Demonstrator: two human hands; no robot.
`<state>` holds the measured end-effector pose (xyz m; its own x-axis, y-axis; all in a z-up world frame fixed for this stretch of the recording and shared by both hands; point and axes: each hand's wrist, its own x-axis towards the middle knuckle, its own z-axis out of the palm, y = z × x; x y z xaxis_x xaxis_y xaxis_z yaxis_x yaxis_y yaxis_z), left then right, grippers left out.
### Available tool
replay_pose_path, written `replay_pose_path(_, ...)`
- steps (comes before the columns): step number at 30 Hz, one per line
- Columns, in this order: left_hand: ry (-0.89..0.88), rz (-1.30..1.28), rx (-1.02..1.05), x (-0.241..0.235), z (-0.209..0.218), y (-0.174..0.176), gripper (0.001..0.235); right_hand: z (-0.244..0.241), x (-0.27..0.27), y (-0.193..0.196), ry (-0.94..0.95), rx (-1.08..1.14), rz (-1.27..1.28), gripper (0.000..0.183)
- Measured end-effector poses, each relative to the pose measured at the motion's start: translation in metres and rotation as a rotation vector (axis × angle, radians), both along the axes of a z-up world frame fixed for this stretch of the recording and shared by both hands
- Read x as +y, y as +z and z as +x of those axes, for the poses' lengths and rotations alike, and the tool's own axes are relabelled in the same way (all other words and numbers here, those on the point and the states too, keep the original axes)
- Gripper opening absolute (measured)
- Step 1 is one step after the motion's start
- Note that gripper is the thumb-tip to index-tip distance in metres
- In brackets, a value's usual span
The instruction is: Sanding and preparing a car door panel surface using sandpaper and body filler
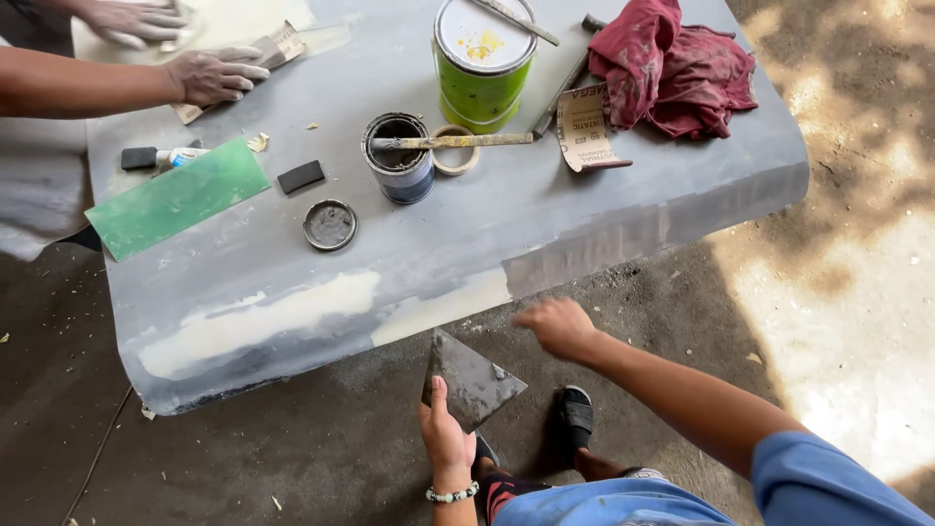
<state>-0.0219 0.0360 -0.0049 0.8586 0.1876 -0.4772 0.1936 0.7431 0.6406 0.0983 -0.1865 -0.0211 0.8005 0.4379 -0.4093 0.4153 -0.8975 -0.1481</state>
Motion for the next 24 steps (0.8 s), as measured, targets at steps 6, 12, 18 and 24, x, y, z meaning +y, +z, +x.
replay_pose_path(6, 0.056, 0.083, 0.085, 0.0, -0.01, -0.011, 0.04, 0.032, -0.046, 0.041, -0.418, -0.233, 0.248, 0.04)
replay_pose_path(12, 0.068, 0.027, 0.021, -0.01, -0.013, -0.013, 0.04, 0.021, -0.032, -0.009, 0.012, -0.629, -0.045, 0.08)
replay_pose_path(18, -0.075, 0.054, 0.04, -0.011, -0.015, -0.004, 0.044, -0.037, -0.02, -0.003, -0.598, 0.584, 0.586, 0.033)
replay_pose_path(24, -0.267, 0.061, 0.206, -0.028, -0.047, -0.101, 0.05, -0.069, -0.021, -0.048, -1.18, 0.927, 1.732, 0.035)
